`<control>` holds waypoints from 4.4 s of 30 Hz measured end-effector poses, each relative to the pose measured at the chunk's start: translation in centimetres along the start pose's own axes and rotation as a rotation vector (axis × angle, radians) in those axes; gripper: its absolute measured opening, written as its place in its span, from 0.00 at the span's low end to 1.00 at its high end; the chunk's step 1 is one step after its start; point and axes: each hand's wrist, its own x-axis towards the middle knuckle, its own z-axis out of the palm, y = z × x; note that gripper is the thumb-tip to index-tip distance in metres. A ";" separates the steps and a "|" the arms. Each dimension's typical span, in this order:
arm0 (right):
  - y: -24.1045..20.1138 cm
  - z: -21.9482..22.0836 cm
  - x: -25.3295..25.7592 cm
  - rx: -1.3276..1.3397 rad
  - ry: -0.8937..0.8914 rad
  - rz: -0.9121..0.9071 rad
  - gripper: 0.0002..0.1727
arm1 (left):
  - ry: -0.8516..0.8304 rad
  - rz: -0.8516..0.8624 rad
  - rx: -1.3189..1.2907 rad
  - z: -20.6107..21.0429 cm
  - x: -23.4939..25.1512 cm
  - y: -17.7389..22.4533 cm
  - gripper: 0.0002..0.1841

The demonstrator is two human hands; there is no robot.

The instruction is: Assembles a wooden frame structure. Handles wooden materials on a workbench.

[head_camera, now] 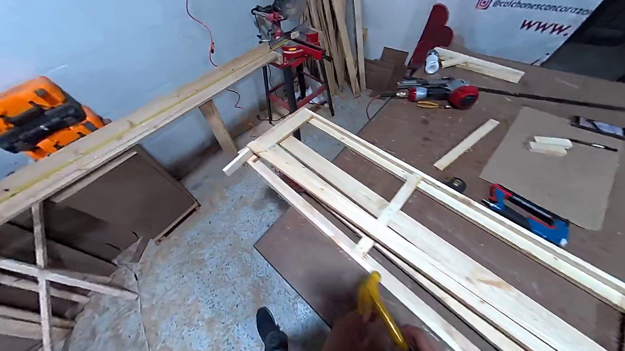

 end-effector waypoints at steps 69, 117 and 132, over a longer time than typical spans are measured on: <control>-20.8 18.7 55.4 -0.534 0.160 -0.181 0.30 | -0.274 -0.134 0.827 -67.5 41.4 5.5 0.32; -30.7 15.3 57.9 -0.319 -0.430 0.207 0.20 | -0.592 -0.606 0.687 -63.5 38.2 1.9 0.20; -27.3 17.4 56.3 -0.618 0.300 0.146 0.30 | -0.670 -0.814 0.459 -63.0 38.2 4.9 0.26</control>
